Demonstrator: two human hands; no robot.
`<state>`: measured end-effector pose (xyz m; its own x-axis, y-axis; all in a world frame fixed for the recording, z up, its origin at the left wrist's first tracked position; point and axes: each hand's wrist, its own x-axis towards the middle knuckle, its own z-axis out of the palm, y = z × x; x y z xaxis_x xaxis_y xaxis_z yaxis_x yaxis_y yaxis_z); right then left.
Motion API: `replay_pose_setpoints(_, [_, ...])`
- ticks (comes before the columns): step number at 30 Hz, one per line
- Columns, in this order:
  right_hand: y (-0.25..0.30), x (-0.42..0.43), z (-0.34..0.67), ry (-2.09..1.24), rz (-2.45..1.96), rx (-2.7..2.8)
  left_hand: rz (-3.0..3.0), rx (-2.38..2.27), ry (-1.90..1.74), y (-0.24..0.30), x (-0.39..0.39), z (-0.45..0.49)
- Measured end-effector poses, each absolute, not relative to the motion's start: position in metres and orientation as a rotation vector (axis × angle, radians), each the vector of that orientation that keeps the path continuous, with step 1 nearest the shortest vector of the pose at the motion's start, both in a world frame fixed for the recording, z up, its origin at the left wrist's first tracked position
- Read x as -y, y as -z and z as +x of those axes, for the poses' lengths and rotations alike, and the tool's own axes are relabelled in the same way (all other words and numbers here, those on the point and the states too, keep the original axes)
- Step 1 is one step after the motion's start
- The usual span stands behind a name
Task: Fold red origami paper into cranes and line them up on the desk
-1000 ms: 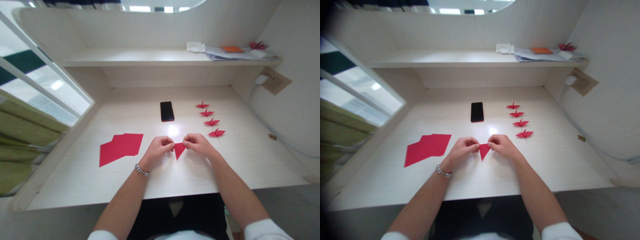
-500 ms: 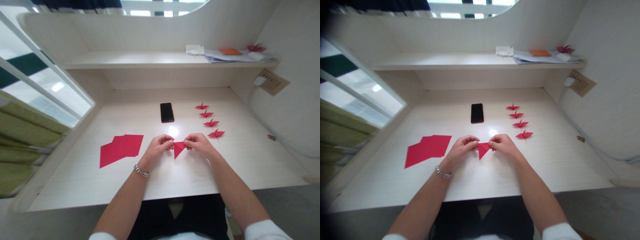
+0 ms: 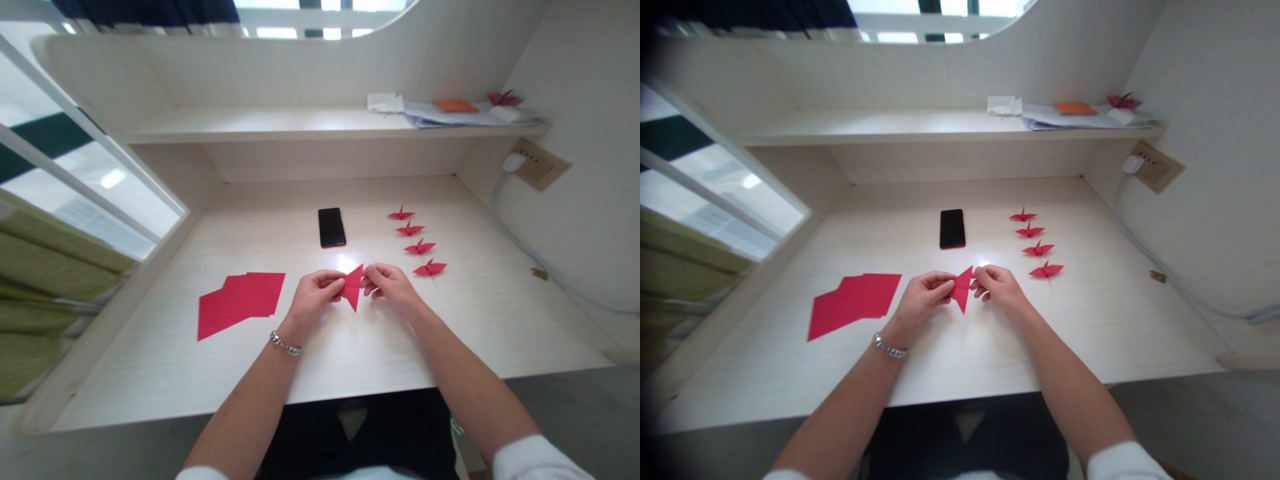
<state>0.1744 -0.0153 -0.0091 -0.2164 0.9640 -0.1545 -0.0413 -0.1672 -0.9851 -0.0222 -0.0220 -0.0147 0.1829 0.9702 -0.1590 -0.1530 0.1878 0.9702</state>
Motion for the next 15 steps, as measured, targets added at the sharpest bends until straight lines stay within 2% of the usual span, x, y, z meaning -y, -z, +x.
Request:
replay_pose_setpoints(4, [0.0107,0.0202,0.1674,-1.474,-1.141,1.445,0.995,-1.071,-1.140,0.0187,0.0209,-0.0207])
replay_pose_setpoints(9, [0.0122,0.0213,0.1660,-1.265,-1.185,1.496,1.240,-1.108,-1.139,0.0207,0.0216,-0.0176])
replay_pose_setpoints(15, [0.0157,0.0187,0.1659,-1.397,-1.122,1.442,1.302,-1.003,-1.027,0.0240,0.0230,-0.0148])
